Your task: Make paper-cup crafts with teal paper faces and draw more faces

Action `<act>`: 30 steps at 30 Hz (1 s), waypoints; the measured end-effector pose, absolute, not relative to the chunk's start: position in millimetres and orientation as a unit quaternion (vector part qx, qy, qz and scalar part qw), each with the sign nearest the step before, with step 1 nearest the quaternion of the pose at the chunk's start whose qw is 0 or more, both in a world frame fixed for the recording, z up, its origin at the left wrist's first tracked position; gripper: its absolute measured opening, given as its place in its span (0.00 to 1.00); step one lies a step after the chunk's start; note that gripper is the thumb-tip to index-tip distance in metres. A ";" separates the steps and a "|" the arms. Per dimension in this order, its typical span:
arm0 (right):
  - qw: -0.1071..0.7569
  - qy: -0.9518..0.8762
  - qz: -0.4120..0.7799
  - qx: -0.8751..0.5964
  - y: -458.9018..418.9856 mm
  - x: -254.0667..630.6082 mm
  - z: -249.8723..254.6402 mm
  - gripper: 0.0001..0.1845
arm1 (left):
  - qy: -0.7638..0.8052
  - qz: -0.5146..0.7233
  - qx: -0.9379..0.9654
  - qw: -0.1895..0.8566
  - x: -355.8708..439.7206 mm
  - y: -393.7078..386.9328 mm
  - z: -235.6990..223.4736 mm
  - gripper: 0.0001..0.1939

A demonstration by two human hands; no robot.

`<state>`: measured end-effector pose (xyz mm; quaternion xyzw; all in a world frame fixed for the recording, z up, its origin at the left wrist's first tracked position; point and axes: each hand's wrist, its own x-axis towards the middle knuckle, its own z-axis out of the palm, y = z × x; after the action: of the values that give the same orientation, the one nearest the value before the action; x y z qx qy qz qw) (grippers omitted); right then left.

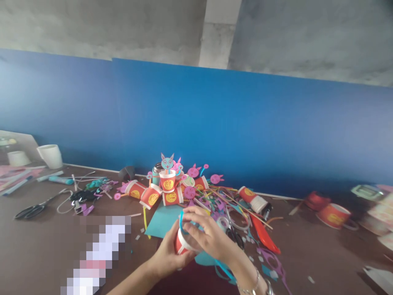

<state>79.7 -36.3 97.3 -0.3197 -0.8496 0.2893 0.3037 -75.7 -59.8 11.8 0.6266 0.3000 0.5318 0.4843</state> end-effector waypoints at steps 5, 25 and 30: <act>0.315 -0.854 0.219 -0.351 -39.4 73.4 99.9 0.08 | 0.311 0.504 0.671 0.446 -74.5 -60.3 9.6 0.25; 0.194 -0.879 0.252 -0.354 -45.0 85.8 103.0 0.09 | 0.331 0.558 0.654 0.389 -88.1 -57.1 15.8 0.29; 0.170 -0.878 0.259 -0.366 -46.9 88.0 107.5 0.11 | 0.328 0.524 0.701 0.356 -87.8 -59.7 19.8 0.31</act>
<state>88.0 -46.9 107.5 -0.3657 -0.8777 0.2587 0.1699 -87.8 -59.7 19.8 0.7006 0.3284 0.5241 0.3558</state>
